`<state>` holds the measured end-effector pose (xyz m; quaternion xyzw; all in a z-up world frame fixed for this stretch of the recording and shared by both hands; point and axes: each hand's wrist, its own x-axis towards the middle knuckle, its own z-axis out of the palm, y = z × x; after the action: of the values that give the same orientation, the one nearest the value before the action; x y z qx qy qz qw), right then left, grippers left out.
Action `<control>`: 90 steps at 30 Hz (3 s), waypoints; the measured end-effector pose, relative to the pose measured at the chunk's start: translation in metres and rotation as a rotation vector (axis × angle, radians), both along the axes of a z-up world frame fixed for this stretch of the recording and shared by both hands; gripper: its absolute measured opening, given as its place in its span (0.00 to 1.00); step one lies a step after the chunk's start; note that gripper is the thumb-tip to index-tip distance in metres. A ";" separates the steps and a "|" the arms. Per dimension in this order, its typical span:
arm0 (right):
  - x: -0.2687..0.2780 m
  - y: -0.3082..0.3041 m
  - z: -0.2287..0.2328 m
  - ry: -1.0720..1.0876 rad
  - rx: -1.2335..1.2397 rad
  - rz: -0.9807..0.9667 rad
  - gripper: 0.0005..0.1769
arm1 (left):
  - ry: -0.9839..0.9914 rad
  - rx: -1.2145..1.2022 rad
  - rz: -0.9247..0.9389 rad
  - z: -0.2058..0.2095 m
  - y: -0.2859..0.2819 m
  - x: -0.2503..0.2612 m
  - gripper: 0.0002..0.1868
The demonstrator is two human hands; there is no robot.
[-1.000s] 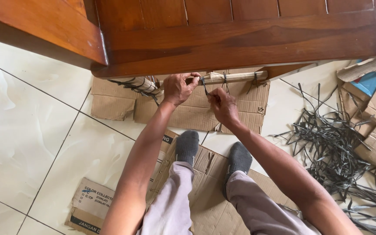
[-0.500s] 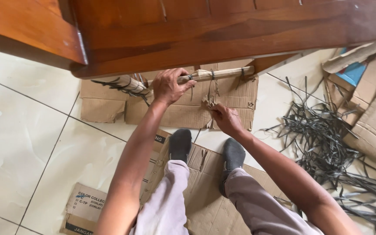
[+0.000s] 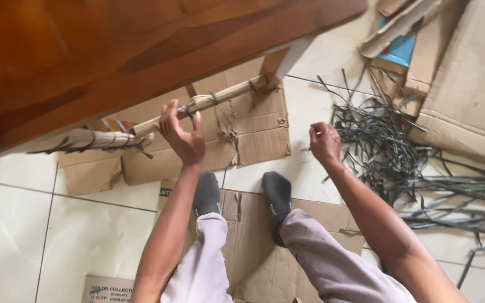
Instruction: Wrap the legs of a wooden chair with protective paper and secure them using plastic ties.
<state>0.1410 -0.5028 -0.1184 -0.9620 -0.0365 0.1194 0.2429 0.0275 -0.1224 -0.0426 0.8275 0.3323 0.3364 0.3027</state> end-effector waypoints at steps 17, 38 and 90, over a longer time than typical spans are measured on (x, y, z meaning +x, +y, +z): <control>0.021 -0.082 0.007 -0.594 -0.092 0.064 0.10 | 0.147 -0.391 -0.689 0.019 -0.154 -0.012 0.18; -0.073 0.139 0.113 0.092 0.646 0.434 0.07 | 0.035 -0.938 -0.281 0.019 -0.079 -0.043 0.06; -0.130 0.360 0.047 0.908 0.969 0.005 0.28 | 0.234 0.341 -0.223 -0.015 0.130 -0.053 0.07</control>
<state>0.0106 -0.1429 -0.0719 -0.5981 0.0179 0.4834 0.6390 -0.0258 0.0079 -0.0581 0.9316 0.2102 0.2539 0.1531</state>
